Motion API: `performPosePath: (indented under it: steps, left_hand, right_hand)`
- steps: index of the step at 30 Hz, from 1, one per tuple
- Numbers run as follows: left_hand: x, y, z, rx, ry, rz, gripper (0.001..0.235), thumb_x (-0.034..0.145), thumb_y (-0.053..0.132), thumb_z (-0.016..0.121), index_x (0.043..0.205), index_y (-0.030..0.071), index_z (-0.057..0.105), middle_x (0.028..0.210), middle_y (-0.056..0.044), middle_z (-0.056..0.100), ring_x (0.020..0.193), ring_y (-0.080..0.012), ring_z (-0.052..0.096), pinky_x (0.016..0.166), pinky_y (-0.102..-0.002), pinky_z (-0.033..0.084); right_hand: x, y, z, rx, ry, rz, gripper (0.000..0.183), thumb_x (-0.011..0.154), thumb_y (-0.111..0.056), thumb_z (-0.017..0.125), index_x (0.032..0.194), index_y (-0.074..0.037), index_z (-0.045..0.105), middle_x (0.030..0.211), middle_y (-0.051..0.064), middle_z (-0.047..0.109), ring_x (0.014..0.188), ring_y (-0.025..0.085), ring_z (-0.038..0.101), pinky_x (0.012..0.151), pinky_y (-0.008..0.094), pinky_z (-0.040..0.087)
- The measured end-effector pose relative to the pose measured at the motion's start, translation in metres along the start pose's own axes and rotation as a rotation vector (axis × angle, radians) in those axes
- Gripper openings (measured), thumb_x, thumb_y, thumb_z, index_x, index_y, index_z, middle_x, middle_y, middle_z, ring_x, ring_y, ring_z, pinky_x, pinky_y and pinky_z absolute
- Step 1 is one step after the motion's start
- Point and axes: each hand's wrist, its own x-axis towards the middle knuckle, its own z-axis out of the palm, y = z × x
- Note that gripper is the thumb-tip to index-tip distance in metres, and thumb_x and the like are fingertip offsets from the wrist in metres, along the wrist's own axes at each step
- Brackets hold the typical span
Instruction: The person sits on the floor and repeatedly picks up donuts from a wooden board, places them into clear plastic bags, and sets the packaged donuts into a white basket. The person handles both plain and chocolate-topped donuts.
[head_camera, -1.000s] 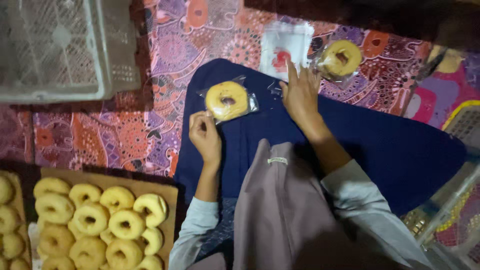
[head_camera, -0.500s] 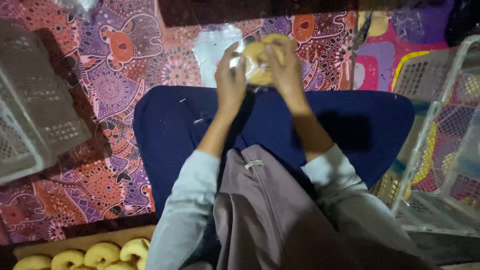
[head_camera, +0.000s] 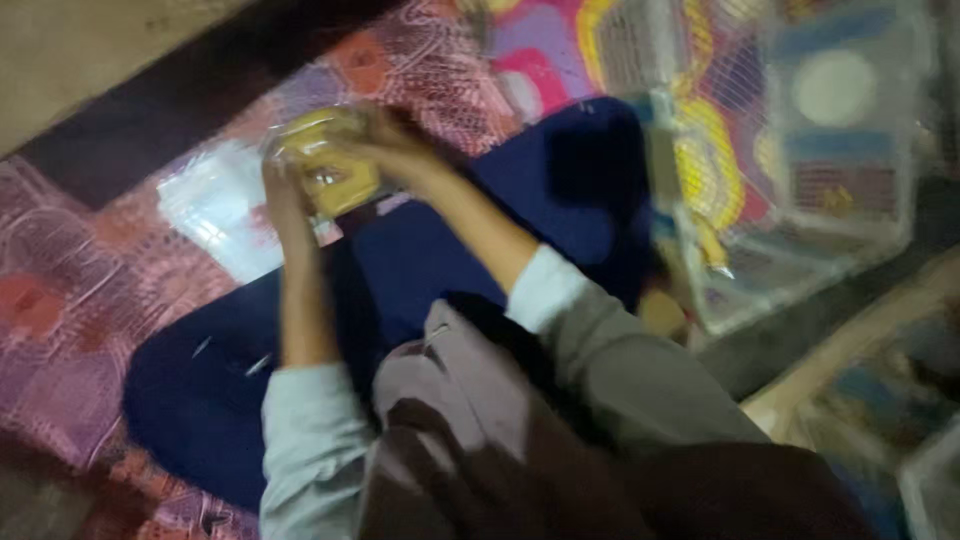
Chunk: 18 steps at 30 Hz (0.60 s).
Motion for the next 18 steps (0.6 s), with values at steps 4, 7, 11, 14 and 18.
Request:
performPosePath:
  steps: [4, 7, 11, 14, 18]
  left_hand:
    - [-0.107, 0.067, 0.007, -0.469, -0.173, 0.449, 0.048, 0.121, 0.042, 0.041, 0.13, 0.001, 0.065, 0.116, -0.013, 0.069, 0.104, -0.0196, 0.067, 0.094, -0.033, 0.056]
    - [-0.16, 0.124, 0.01, -0.28, -0.266, 0.615, 0.039, 0.118, 0.034, 0.047, 0.122, 0.0, 0.066, 0.107, -0.011, 0.069, 0.096, -0.0165, 0.066, 0.09, -0.031, 0.054]
    - [-0.138, 0.132, -0.033, 0.161, 0.012, 0.698, 0.017, 0.104, 0.015, 0.068, 0.101, -0.002, 0.068, 0.093, -0.014, 0.072, 0.085, -0.0181, 0.069, 0.074, -0.033, 0.054]
    - [-0.077, 0.081, -0.102, 0.271, 0.245, 0.442, 0.019, 0.093, 0.016, 0.075, 0.095, -0.001, 0.066, 0.086, -0.012, 0.071, 0.069, -0.021, 0.068, 0.067, -0.036, 0.052]
    - [-0.014, 0.013, -0.134, 0.421, 0.402, 0.578, 0.022, 0.086, 0.012, 0.079, 0.091, -0.003, 0.063, 0.085, -0.017, 0.067, 0.08, -0.0293, 0.066, 0.074, -0.041, 0.053]
  right_hand:
    - [-0.054, -0.06, 0.001, -0.212, -0.06, -0.088, 0.085, 0.092, -0.015, 0.087, 0.157, -0.002, 0.034, 0.152, 0.017, 0.044, 0.144, 0.026, 0.046, 0.117, 0.037, 0.044]
    - [-0.135, -0.149, -0.05, -0.136, 0.129, -0.135, 0.078, 0.09, -0.016, 0.085, 0.151, -0.002, 0.037, 0.142, 0.016, 0.051, 0.132, 0.027, 0.053, 0.11, 0.039, 0.05]
    - [-0.297, -0.253, -0.135, -0.661, 0.638, -0.294, 0.065, 0.091, -0.021, 0.085, 0.139, 0.0, 0.048, 0.131, 0.016, 0.058, 0.119, 0.028, 0.06, 0.101, 0.04, 0.053]
    - [-0.364, -0.251, -0.202, -1.046, 0.859, -0.119, 0.056, 0.091, -0.026, 0.084, 0.131, 0.002, 0.056, 0.124, 0.016, 0.064, 0.109, 0.03, 0.065, 0.095, 0.04, 0.055]
    - [-0.41, -0.167, -0.274, -1.865, 0.637, 0.164, 0.063, 0.096, -0.037, 0.077, 0.138, 0.005, 0.057, 0.139, 0.033, 0.054, 0.133, 0.046, 0.054, 0.117, 0.056, 0.044]
